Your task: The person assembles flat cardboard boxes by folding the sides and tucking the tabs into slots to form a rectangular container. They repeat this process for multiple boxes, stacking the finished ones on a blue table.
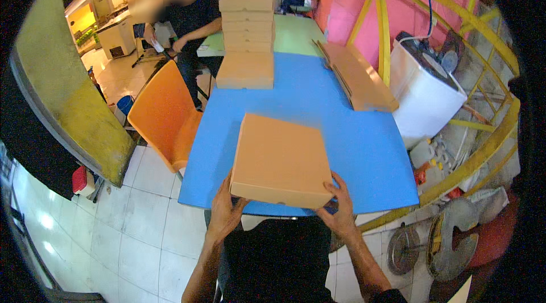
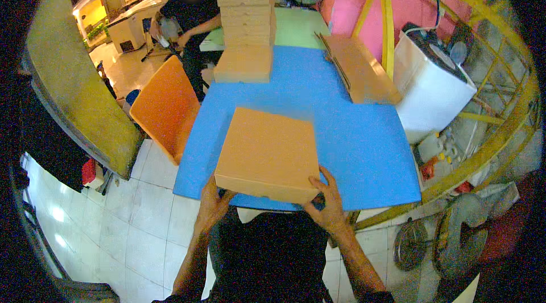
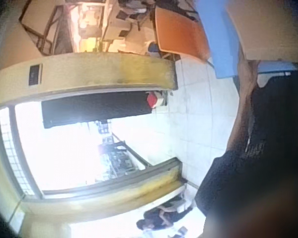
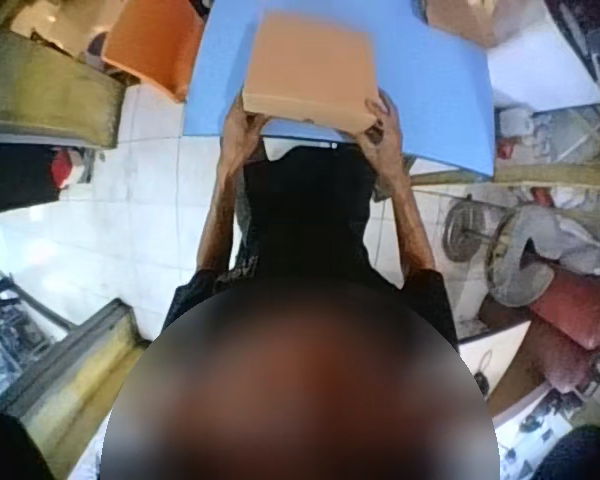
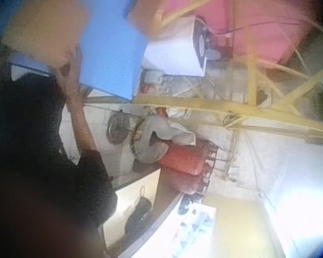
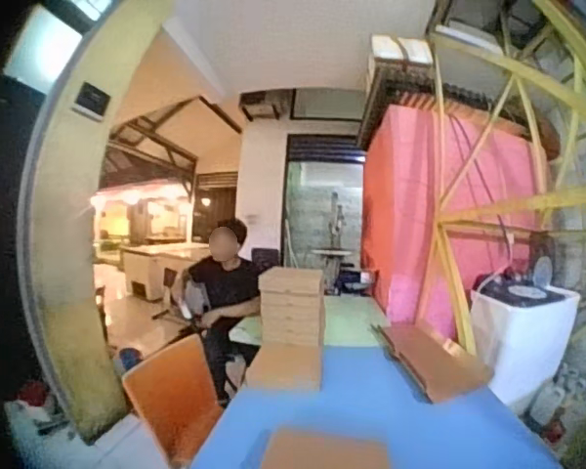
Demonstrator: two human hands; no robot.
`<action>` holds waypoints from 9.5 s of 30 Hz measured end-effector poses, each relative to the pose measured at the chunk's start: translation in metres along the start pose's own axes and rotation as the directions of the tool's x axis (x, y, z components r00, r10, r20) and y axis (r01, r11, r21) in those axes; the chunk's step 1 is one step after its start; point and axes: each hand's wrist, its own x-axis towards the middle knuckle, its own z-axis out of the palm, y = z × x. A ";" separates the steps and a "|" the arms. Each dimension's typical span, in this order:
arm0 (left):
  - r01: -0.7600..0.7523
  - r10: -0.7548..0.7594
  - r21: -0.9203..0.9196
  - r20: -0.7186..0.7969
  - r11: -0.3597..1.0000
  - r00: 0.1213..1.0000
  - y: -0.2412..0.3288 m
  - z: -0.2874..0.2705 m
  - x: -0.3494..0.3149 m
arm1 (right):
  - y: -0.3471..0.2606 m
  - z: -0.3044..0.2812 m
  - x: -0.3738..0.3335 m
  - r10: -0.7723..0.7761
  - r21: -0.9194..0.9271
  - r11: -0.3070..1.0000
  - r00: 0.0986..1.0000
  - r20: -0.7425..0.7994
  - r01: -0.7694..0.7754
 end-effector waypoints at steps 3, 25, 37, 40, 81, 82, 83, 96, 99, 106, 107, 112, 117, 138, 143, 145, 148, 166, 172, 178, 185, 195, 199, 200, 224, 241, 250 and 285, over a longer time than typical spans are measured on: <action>0.051 -0.083 -0.364 -0.073 0.930 0.994 -0.006 -0.003 0.000 | 0.002 0.016 0.003 -0.013 0.087 0.996 1.000 -0.004 0.013; 0.305 -0.252 -0.951 0.284 0.049 0.925 -0.015 0.042 -0.030 | -0.086 0.052 0.026 -0.106 0.089 0.991 0.991 0.080 0.099; 0.376 -0.338 -0.917 0.314 0.135 0.887 0.021 0.047 -0.026 | -0.102 0.049 0.028 -0.040 -0.208 0.976 0.989 0.144 0.070; 0.504 -0.074 -0.806 0.508 0.311 0.858 0.012 0.026 -0.024 | -0.090 0.047 0.030 -0.077 -0.320 0.943 0.994 0.072 0.096; 0.078 -0.093 -0.059 -0.313 0.995 0.945 -0.044 -0.038 0.057 | 0.075 0.121 0.323 0.452 0.791 0.410 0.854 0.257 -0.455; 0.073 -0.080 -0.034 -0.313 0.997 0.946 -0.045 -0.038 0.057 | 0.088 0.127 0.335 0.453 0.734 0.493 0.858 0.243 -0.468; 0.072 -0.073 -0.014 -0.316 0.997 0.946 -0.045 -0.039 0.057 | 0.100 0.133 0.345 0.452 0.666 0.574 0.862 0.229 -0.477; 0.038 -0.013 0.088 -0.275 0.995 0.961 -0.044 -0.039 0.060 | 0.116 0.170 0.381 -0.022 -0.673 0.740 0.999 -0.034 -0.007; 0.039 -0.007 0.106 -0.284 0.994 0.959 -0.043 -0.039 0.059 | 0.117 0.171 0.388 -0.023 -0.668 0.743 1.000 0.021 0.031; 0.105 -0.073 0.109 -0.259 0.988 0.963 -0.038 -0.040 0.061 | 0.103 0.163 0.395 0.091 -0.697 0.716 0.995 0.028 -0.046; 0.126 -0.101 0.084 -0.257 0.988 0.961 -0.037 -0.040 0.061 | 0.100 0.163 0.386 0.033 -0.700 0.713 0.999 -0.030 -0.045; 0.109 -0.084 0.076 -0.278 0.991 0.957 -0.036 -0.035 0.062 | 0.117 0.151 0.309 0.064 -0.559 0.820 0.990 -0.122 -0.122; 0.050 -0.005 0.147 -0.294 0.988 0.956 -0.042 -0.032 0.062 | 0.151 0.099 0.217 0.229 -0.656 0.753 0.955 0.187 -0.052; -0.062 -0.071 -0.277 -0.444 0.959 0.893 -0.049 -0.038 0.056 | 0.151 0.044 0.168 0.232 -0.591 0.799 0.963 0.138 -0.108; -0.147 -0.025 -0.222 -0.626 0.964 0.780 -0.026 -0.060 0.069 | 0.160 0.047 0.170 0.229 -0.576 0.807 0.967 0.109 -0.126; -0.157 0.008 -0.209 -0.578 0.965 0.816 -0.020 -0.068 0.075 | 0.163 0.049 0.169 0.227 -0.573 0.810 0.968 0.110 -0.125; -0.089 0.059 -0.041 -0.474 0.995 0.879 -0.023 -0.073 0.082 | 0.162 0.048 0.168 0.227 -0.581 0.805 0.968 0.110 -0.123; -0.034 0.223 0.703 -0.179 0.710 0.958 -0.108 -0.039 0.140 | 0.163 0.052 0.167 0.190 -0.548 0.829 0.978 0.083 -0.115; 0.029 0.177 0.646 -0.251 0.762 0.952 -0.110 -0.039 0.137 | 0.165 0.052 0.164 0.180 -0.519 0.845 0.982 0.056 -0.125; 0.002 0.202 0.593 -0.278 0.805 0.939 -0.107 -0.037 0.133 | 0.166 0.051 0.165 0.172 -0.513 0.851 0.982 0.073 -0.111; 0.053 0.139 0.554 -0.300 0.831 0.944 -0.108 -0.040 0.131 | 0.158 0.051 0.165 0.187 -0.501 0.858 0.978 0.095 -0.115; -0.017 0.237 0.605 -0.286 0.796 0.928 -0.108 -0.038 0.134 | 0.158 0.048 0.164 0.185 -0.521 0.847 0.978 0.098 -0.108; -0.034 0.244 0.566 -0.301 0.824 0.922 -0.105 -0.038 0.134 | 0.159 0.048 0.165 0.181 -0.517 0.849 0.979 0.094 -0.107; -0.024 0.234 0.567 -0.301 0.824 0.924 -0.105 -0.038 0.134 | 0.159 0.049 0.165 0.170 -0.509 0.855 0.981 0.097 -0.097; 0.034 0.159 0.540 -0.307 0.841 0.938 -0.108 -0.043 0.132 | 0.162 0.053 0.163 0.145 -0.518 0.852 0.986 0.087 -0.079; 0.104 0.170 0.407 -0.583 0.908 0.795 -0.099 -0.040 0.129 | 0.120 0.034 0.175 -0.127 -0.506 0.863 0.969 -0.210 0.004; 0.203 0.011 0.351 -0.521 0.914 0.853 -0.109 -0.050 0.128 | 0.074 0.068 0.164 -0.549 -0.204 0.823 0.835 -0.044 0.530; 0.164 0.077 0.430 -0.491 0.888 0.868 -0.121 -0.042 0.147 | 0.346 -0.080 0.282 0.295 -0.527 0.766 0.930 -0.219 -0.367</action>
